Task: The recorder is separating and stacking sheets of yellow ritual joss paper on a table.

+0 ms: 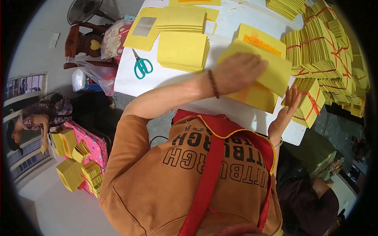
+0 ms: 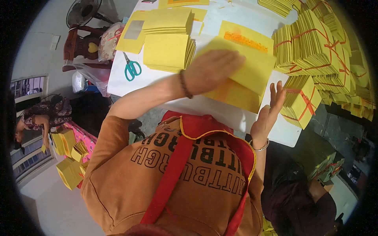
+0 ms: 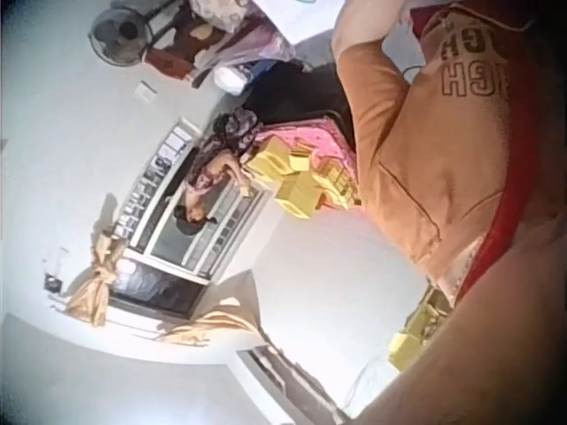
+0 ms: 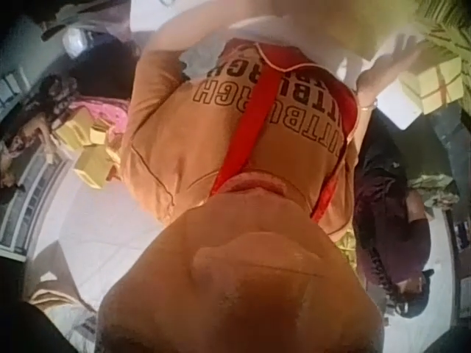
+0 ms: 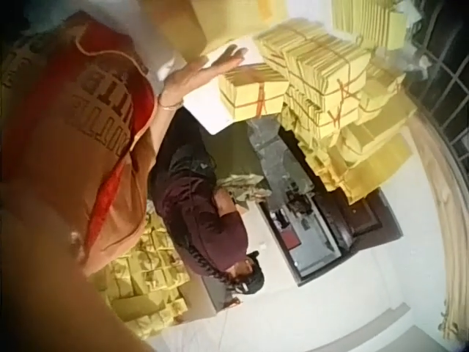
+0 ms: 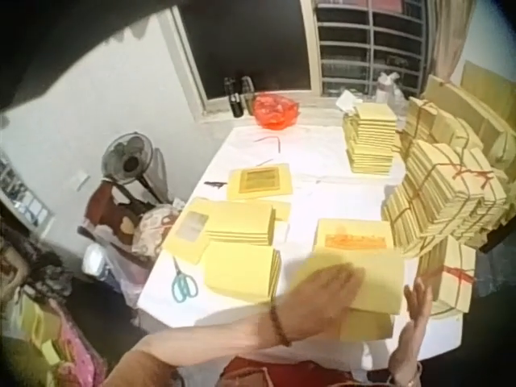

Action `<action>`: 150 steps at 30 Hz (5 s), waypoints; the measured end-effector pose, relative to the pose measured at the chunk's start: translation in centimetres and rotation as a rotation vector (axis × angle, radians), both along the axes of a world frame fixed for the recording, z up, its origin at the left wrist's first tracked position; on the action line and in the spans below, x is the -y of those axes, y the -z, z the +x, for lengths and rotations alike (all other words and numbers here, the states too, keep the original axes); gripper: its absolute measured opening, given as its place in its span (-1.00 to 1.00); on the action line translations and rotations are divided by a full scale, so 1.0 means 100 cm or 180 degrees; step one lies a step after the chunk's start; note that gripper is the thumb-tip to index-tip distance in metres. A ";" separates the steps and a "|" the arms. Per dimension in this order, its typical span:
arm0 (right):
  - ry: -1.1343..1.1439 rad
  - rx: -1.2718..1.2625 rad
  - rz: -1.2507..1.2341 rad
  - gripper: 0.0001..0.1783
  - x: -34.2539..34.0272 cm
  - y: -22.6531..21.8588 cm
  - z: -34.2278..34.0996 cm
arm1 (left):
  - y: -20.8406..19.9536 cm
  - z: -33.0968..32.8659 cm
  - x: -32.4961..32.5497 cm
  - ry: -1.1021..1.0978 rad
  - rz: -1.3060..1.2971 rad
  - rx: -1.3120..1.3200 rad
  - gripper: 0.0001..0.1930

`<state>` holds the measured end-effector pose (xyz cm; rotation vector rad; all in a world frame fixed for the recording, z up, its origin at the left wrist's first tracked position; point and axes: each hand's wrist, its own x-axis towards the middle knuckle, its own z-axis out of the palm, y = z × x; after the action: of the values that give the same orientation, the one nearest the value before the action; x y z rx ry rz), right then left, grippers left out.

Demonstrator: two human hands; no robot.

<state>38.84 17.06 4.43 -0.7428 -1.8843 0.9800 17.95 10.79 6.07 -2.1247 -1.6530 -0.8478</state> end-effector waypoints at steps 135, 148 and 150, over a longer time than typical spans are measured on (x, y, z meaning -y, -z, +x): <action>-0.0601 0.1039 0.1098 -0.68 -0.031 0.009 0.021 | -0.015 -0.026 0.049 0.0741 -0.0593 -0.0214 -0.54; -0.0440 0.0910 -0.1279 -0.58 -0.030 -0.011 -0.006 | 0.000 -0.028 0.012 -0.0590 -0.1986 0.2521 -0.75; -0.0098 0.0264 -0.1274 -0.22 -0.033 -0.001 -0.013 | 0.013 -0.037 0.002 -0.0642 -0.2136 0.2851 -0.69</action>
<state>37.55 20.35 4.52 -1.0010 -1.7928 1.3871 14.25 10.64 4.82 -1.9837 -2.8797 -1.4649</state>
